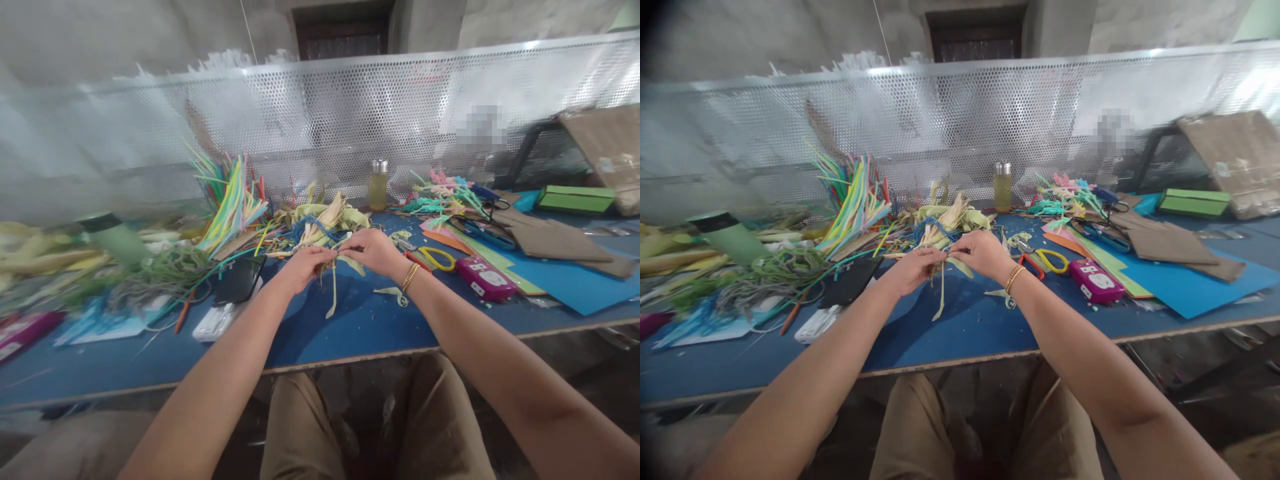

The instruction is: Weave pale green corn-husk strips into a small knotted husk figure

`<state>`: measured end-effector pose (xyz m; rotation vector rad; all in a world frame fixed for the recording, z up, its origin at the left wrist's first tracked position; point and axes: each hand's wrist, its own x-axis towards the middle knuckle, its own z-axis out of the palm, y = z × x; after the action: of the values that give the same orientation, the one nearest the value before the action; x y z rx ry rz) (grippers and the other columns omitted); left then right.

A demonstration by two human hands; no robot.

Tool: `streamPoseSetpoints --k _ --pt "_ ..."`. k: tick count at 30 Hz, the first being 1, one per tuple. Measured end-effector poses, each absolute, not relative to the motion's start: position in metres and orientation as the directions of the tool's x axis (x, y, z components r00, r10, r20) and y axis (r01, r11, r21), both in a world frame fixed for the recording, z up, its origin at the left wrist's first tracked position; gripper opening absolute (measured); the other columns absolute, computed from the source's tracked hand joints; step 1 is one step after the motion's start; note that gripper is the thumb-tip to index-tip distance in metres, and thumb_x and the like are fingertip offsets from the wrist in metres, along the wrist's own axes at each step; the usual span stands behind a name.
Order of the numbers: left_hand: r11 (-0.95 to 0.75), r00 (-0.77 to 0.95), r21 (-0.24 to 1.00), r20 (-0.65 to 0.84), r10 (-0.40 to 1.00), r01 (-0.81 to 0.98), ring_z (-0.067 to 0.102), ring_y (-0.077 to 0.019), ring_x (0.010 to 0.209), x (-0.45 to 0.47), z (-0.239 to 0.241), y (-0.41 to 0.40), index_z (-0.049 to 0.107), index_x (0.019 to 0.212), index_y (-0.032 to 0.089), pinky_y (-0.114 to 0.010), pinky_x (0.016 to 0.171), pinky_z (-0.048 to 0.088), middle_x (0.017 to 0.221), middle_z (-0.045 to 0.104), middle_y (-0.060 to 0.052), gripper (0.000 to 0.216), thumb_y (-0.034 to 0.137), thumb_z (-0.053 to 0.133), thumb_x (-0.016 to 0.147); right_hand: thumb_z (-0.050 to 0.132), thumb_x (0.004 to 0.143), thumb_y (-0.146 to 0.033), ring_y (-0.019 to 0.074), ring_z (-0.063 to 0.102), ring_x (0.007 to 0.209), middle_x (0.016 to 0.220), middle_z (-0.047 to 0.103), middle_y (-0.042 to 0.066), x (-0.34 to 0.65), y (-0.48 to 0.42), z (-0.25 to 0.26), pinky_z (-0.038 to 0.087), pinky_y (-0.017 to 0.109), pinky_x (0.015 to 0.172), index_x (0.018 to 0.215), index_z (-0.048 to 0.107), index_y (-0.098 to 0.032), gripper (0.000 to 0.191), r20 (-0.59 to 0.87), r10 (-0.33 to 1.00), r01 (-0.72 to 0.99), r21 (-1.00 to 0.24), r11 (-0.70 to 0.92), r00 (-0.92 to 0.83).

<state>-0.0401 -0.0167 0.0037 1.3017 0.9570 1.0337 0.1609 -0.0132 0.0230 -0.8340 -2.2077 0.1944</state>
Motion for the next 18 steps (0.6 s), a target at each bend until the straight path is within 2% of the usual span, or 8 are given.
streamPoseSetpoints --k 7,13,18 --pt "0.003 0.312 0.998 -0.024 0.95 0.066 0.049 -0.012 0.056 -0.0411 0.0079 -0.0193 0.068 0.06 0.017 -0.027 0.052 0.029 0.058 0.058 -0.002 0.022 0.035 0.081 0.061 0.062 0.087 -0.029 0.0167 0.063 0.076 0.079 0.074 0.003 0.1604 -0.0128 0.0257 0.039 0.03 0.072 0.077 0.076 -0.022 0.018 0.576 0.624 0.542 -0.337 0.77 -0.528" --pt "-0.025 0.326 0.998 0.005 0.945 0.058 0.047 -0.0113 0.053 -0.0393 0.0074 -0.0202 0.066 0.055 0.017 -0.026 0.051 0.032 0.054 0.057 -0.001 0.022 0.032 0.081 0.061 0.063 0.086 -0.03 0.0155 0.061 0.073 0.076 0.072 0.002 0.1635 -0.0132 0.0269 0.037 0.03 0.074 0.073 0.074 -0.021 0.019 0.577 0.636 0.556 -0.342 0.758 -0.512" --pt "-0.017 0.329 0.997 -0.008 0.944 0.075 0.052 -0.0127 0.056 -0.0405 0.0069 -0.019 0.07 0.059 0.015 -0.027 0.054 0.037 0.058 0.061 -0.004 0.02 0.032 0.081 0.062 0.065 0.085 -0.029 0.0155 0.06 0.074 0.075 0.071 0.002 0.1653 -0.0125 0.0264 0.037 0.031 0.076 0.072 0.074 -0.022 0.017 0.575 0.651 0.552 -0.37 0.747 -0.496"
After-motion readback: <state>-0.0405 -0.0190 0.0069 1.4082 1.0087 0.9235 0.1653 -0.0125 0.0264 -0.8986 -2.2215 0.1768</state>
